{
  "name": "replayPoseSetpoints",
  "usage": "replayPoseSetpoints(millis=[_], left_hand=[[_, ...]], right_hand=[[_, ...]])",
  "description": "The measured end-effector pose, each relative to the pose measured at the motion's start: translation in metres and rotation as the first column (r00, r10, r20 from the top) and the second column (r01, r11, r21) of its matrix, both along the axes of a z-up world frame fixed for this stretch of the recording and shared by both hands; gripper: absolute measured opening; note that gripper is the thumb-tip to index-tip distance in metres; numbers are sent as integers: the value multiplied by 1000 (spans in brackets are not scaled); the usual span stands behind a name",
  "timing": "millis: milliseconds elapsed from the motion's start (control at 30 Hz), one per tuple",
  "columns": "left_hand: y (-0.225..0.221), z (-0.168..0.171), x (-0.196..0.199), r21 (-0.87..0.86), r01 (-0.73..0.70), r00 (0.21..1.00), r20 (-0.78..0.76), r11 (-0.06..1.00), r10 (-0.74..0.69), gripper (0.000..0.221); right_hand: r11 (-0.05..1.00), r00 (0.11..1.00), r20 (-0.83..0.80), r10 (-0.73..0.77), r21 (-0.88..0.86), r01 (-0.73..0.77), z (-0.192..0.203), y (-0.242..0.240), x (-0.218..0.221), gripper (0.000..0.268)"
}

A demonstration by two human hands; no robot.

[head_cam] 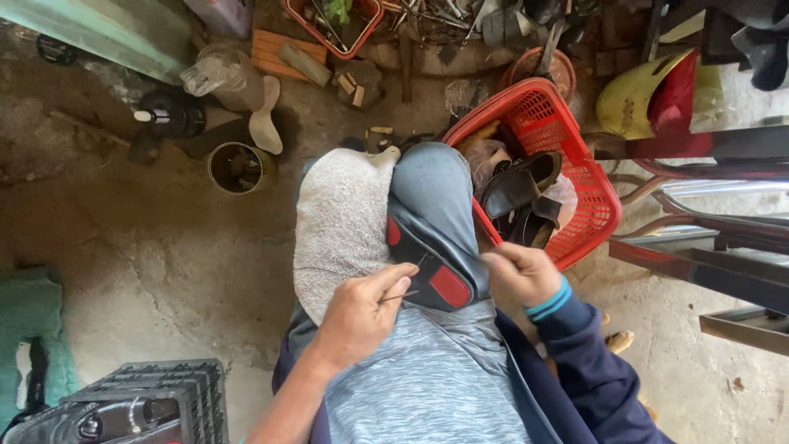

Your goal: Repairing the sole of a shoe using a hand tool and a cloth

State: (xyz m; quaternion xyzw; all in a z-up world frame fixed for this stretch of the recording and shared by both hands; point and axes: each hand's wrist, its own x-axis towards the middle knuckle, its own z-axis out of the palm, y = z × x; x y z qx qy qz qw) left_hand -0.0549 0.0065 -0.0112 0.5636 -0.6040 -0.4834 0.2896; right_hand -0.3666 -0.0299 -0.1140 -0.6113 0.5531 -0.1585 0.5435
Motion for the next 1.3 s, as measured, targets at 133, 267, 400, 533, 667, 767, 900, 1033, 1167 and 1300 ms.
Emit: replayPoseSetpoints(millis=[133,267,400,533,667,767,900,1033,1167,1300], left_hand=[[5,-7,-6,-57,-21,1000,-17,998,21,25],[7,-4,-9,-61,-23,999,-35,998,21,26],[11,-3,-12,-73,-37,998,-47,997,34,28],[16,-10,-14,-83,-48,999,-23,995,46,31],[16,-9,-15,-58,-62,997,-46,996,59,33],[13,-10,-17,-51,-67,996,-56,996,64,33],[13,-18,-23,-105,-70,997,-43,992,66,28],[9,-13,-28,-163,-78,997,-28,984,74,28],[7,-14,-33,-232,-71,994,60,970,87,25],[2,-10,-39,-279,-24,991,118,960,59,21]], right_hand=[[993,997,-31,-73,-96,70,-29,8,-60,44],[965,968,-10,-251,-80,249,-15,12,-65,41],[890,529,758,-382,147,432,-15,16,-50,12],[915,200,908,-368,315,251,55,-6,1,41],[831,58,840,-539,519,200,57,-27,8,30],[754,168,738,-653,613,235,24,-33,-1,30],[615,135,601,-788,755,226,-17,-29,-24,35],[597,228,552,-802,740,310,-30,-28,-44,36],[566,242,513,-823,778,272,-44,-26,-53,35],[523,260,462,-848,808,271,-59,-19,-60,35]])
